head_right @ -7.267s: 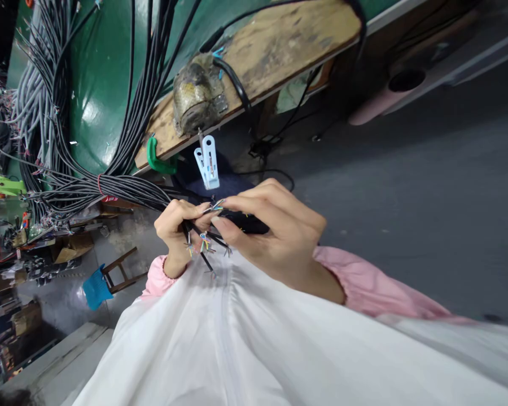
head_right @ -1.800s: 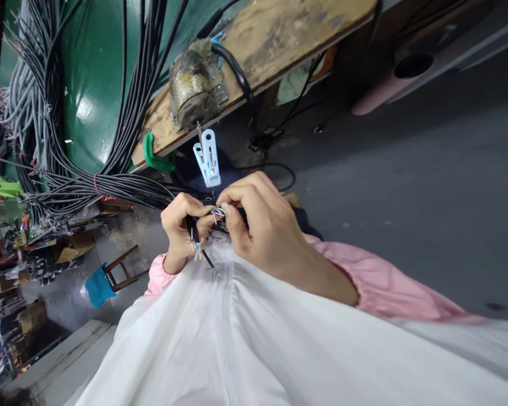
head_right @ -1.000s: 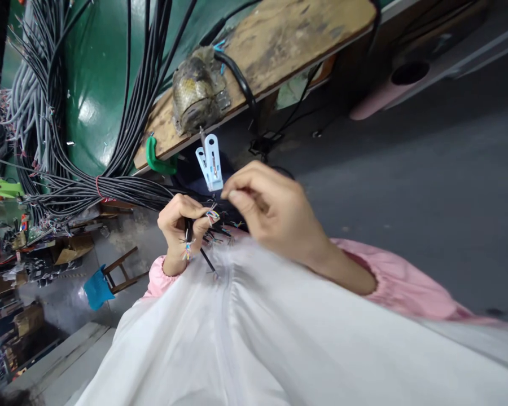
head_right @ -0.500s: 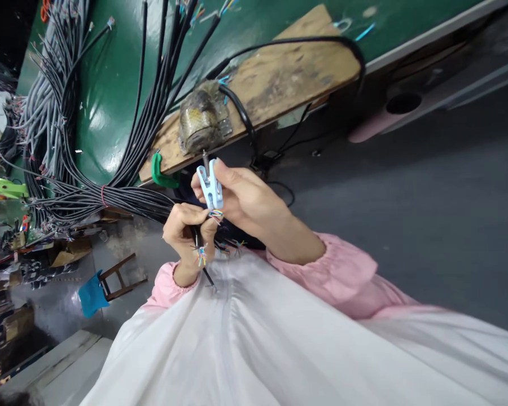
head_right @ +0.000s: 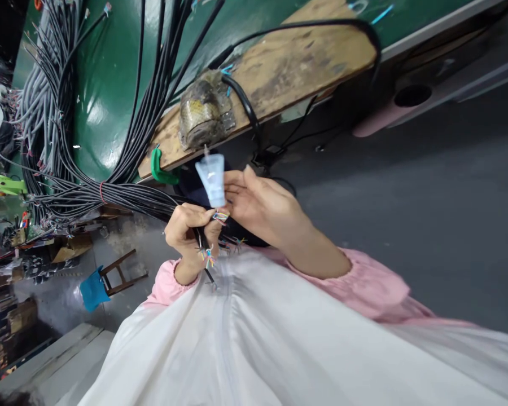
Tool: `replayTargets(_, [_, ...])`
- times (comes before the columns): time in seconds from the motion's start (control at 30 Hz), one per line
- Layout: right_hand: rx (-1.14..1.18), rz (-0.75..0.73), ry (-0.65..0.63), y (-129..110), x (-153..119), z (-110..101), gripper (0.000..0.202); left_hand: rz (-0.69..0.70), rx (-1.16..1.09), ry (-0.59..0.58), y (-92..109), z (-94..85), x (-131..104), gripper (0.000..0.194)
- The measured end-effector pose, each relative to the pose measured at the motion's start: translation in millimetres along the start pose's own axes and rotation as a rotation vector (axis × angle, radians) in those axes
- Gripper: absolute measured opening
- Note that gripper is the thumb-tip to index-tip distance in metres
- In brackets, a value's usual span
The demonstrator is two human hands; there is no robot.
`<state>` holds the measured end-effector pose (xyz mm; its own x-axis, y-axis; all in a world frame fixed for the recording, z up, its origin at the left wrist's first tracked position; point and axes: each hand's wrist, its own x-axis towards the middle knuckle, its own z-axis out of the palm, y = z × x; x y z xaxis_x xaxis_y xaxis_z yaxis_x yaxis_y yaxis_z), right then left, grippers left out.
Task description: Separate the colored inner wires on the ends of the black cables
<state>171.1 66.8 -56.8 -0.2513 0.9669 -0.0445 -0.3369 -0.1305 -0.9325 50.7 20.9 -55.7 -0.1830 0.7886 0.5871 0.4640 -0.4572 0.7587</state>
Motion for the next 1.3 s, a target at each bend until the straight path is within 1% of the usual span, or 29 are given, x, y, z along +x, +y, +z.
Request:
replayTargets(0.07, [0.191,0.073,-0.037,0,-10,-4,0.053,-0.076,-0.006,-0.071,-6,-3.0,-5,0.048])
replayTargets(0.1, [0.275,0.117,-0.055,-1,-16,-6,0.046,-0.082,-0.021,-0.1,-9,-4.7,-7,0.048])
replayTargets(0.13, [0.289,0.124,-0.041,-2,-22,-9,0.04,-0.062,-0.044,-0.119,-13,-6.7,-8,0.047])
replayTargets(0.2, [0.211,0.067,0.016,-7,-32,-13,0.03,0.027,-0.092,-0.171,-19,-12.5,-7,0.04])
replayTargets(0.23, [0.142,0.001,0.036,-9,-35,-16,0.026,0.077,-0.113,-0.213,-22,-16.3,-4,0.037])
replayTargets(0.27, [0.064,-0.094,0.037,-11,-37,-18,0.023,0.118,-0.126,-0.268,-24,-20.9,0,0.035])
replayTargets(0.3, [-0.017,-0.209,0.007,-13,-38,-21,0.021,0.15,-0.134,-0.325,-26,-25.9,5,0.034])
replayTargets(0.33, [-0.096,-0.327,-0.049,-15,-38,-22,0.018,0.176,-0.147,-0.378,-27,-31.2,11,0.034])
replayTargets(0.37, [-0.166,-0.432,-0.135,-15,-36,-23,0.015,0.195,-0.162,-0.436,-28,-36.5,18,0.034])
replayTargets(0.4, [-0.224,-0.511,-0.212,-14,-33,-23,0.012,0.213,-0.183,-0.505,-29,-41.5,26,0.035])
replayTargets(0.43, [-0.268,-0.556,-0.273,-11,-30,-22,0.012,0.234,-0.216,-0.576,-30,-45.8,33,0.037])
replayTargets(0.47, [-0.298,-0.551,-0.312,-7,-27,-21,0.015,0.233,-0.237,-0.672,-31,-49.1,40,0.04])
replayTargets(0.5, [-0.31,-0.495,-0.324,-2,-25,-18,0.019,0.22,-0.256,-0.767,-32,-51.4,46,0.042])
replayTargets(0.53, [-0.309,-0.408,-0.317,3,-22,-16,0.025,0.198,-0.276,-0.829,-33,-52.7,51,0.044])
replayTargets(0.6, [-0.284,-0.202,-0.274,16,-21,-12,0.035,0.129,-0.306,-0.866,-34,-52.6,56,0.047])
replayTargets(0.63, [-0.269,-0.136,-0.239,21,-21,-10,0.04,0.101,-0.311,-0.843,-33,-51.6,56,0.046])
replayTargets(0.67, [-0.256,-0.101,-0.2,26,-21,-9,0.044,0.082,-0.309,-0.803,-32,-50.5,55,0.044])
replayTargets(0.73, [-0.233,-0.099,-0.14,31,-24,-9,0.051,0.062,-0.293,-0.676,-27,-48.1,48,0.034])
replayTargets(0.8, [-0.208,-0.103,-0.107,31,-28,-9,0.053,0.053,-0.267,-0.538,-20,-46.3,39,0.027])
replayTargets(0.87, [-0.196,-0.114,-0.072,26,-32,-9,0.045,0.055,-0.233,-0.436,-13,-45.1,30,0.025])
replayTargets(0.93, [-0.199,-0.17,-0.017,18,-35,-6,0.03,0.057,-0.174,-0.372,-8,-44.4,22,0.021])
replayTargets(1.0, [-0.218,-0.279,0.064,10,-38,-3,0.013,0.039,-0.119,-0.341,-5,-44.0,17,0.02])
replayTargets(1.07, [-0.248,-0.387,0.143,3,-40,1,0.006,0.009,-0.089,-0.341,-3,-43.6,14,0.02])
replayTargets(1.17, [-0.306,-0.476,0.203,-4,-42,5,0.01,0.017,-0.086,-0.336,0,-42.5,14,0.019])
replayTargets(1.3, [-0.351,-0.549,0.199,-8,-43,2,0.016,0.042,-0.087,-0.34,3,-41.1,16,0.017])
